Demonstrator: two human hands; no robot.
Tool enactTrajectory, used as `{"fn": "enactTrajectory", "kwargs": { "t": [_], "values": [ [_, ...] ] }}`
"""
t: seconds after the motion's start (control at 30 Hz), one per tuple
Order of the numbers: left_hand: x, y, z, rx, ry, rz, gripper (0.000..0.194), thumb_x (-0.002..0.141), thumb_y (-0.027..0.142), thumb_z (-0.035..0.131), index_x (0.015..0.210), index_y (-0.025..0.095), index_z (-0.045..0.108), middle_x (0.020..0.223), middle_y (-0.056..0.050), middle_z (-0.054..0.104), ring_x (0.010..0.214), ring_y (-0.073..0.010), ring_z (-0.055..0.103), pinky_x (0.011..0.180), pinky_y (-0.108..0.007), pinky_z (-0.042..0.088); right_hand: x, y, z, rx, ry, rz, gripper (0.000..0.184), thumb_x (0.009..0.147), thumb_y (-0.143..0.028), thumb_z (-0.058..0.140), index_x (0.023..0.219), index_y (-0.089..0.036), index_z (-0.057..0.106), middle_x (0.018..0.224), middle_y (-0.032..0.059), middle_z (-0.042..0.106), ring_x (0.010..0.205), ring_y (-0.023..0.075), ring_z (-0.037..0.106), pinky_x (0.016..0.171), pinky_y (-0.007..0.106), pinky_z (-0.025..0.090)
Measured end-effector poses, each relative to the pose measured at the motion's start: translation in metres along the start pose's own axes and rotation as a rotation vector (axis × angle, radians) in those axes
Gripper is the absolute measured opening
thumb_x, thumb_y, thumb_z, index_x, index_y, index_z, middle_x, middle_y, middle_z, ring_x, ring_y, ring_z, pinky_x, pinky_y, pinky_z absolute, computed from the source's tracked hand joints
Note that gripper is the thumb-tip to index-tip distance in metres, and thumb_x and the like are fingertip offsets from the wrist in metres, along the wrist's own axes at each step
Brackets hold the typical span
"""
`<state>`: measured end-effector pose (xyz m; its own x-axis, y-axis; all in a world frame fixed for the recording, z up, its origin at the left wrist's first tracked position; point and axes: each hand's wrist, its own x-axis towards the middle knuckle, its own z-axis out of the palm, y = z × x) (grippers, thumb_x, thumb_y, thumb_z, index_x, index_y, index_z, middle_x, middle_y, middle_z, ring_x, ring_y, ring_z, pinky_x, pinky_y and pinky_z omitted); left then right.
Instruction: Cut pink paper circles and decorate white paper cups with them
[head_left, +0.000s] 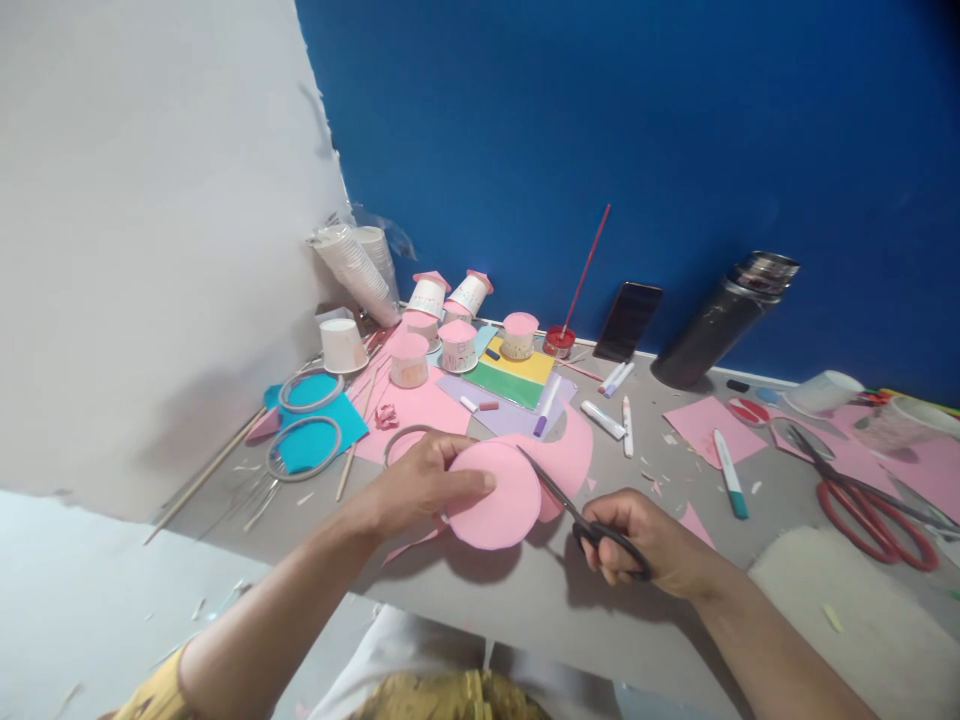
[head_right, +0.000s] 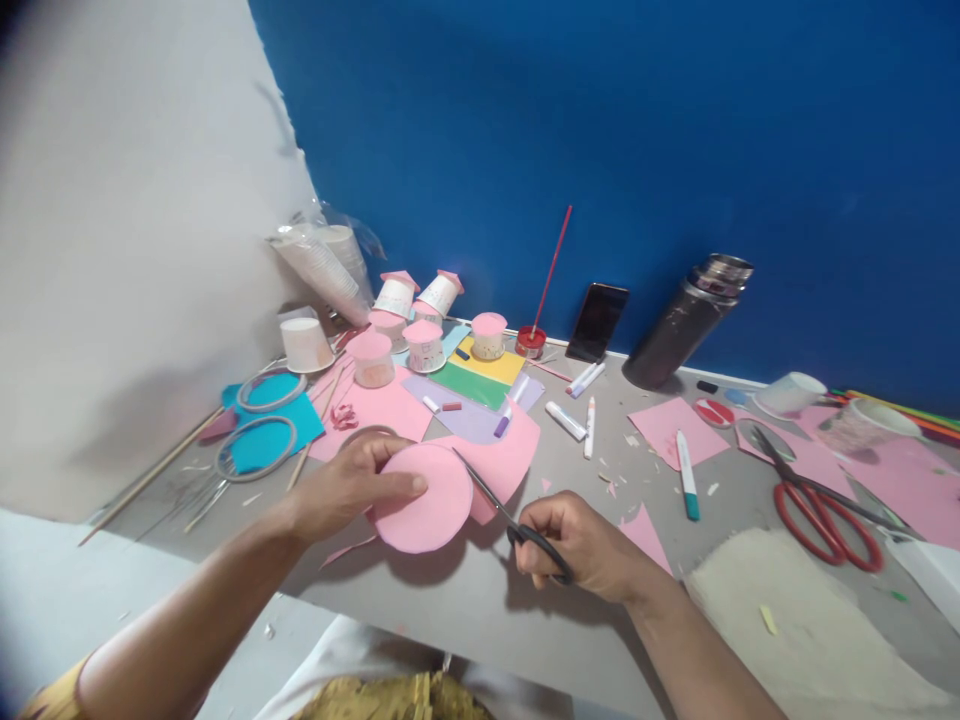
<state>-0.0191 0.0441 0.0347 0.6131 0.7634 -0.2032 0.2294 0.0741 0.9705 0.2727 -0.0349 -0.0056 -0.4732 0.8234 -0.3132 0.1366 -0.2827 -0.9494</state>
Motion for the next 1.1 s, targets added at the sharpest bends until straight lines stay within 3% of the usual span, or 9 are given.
{"fn": "enactTrajectory", "kwargs": {
  "t": [0.27,0.63,0.93,1.1],
  "values": [
    [-0.001,0.003,0.001,0.020,0.008,-0.037,0.021,0.080,0.034,0.072,0.076,0.013,0.073,0.063,0.000,0.061,0.056,-0.0108,0.053,0.047,-0.019,0.036,0.000,-0.001,0.001,0.012,-0.003,-0.026,0.058,0.068,-0.069,0.083,0.070,-0.014,0.065,0.054,-0.0026,0.055,0.047,0.0059,0.040,0.045,0.020,0.025],
    [0.002,0.006,-0.007,-0.030,-0.109,-0.049,0.021,0.077,0.033,0.075,0.082,0.013,0.075,0.069,-0.001,0.066,0.060,-0.0118,0.055,0.051,-0.020,0.040,0.000,-0.003,0.002,-0.016,-0.027,0.015,0.066,0.064,-0.078,0.080,0.066,-0.014,0.062,0.053,-0.0019,0.056,0.047,0.0066,0.039,0.046,0.021,0.024],
    [0.004,0.004,-0.009,0.009,-0.107,-0.071,0.023,0.078,0.036,0.075,0.085,0.013,0.076,0.070,-0.002,0.067,0.060,-0.0129,0.058,0.048,-0.019,0.040,0.000,-0.003,0.001,-0.037,-0.016,0.005,0.056,0.070,-0.067,0.082,0.067,-0.014,0.064,0.052,-0.0031,0.054,0.048,0.0066,0.038,0.046,0.021,0.024],
    [0.002,-0.005,-0.009,-0.045,-0.032,-0.083,0.030,0.081,0.043,0.074,0.083,0.013,0.074,0.063,0.000,0.061,0.052,-0.0106,0.052,0.042,-0.019,0.036,0.001,-0.002,0.001,-0.036,0.009,0.020,0.057,0.069,-0.067,0.083,0.065,-0.014,0.061,0.053,-0.0030,0.054,0.048,0.0065,0.040,0.046,0.021,0.024]
  ]
}}
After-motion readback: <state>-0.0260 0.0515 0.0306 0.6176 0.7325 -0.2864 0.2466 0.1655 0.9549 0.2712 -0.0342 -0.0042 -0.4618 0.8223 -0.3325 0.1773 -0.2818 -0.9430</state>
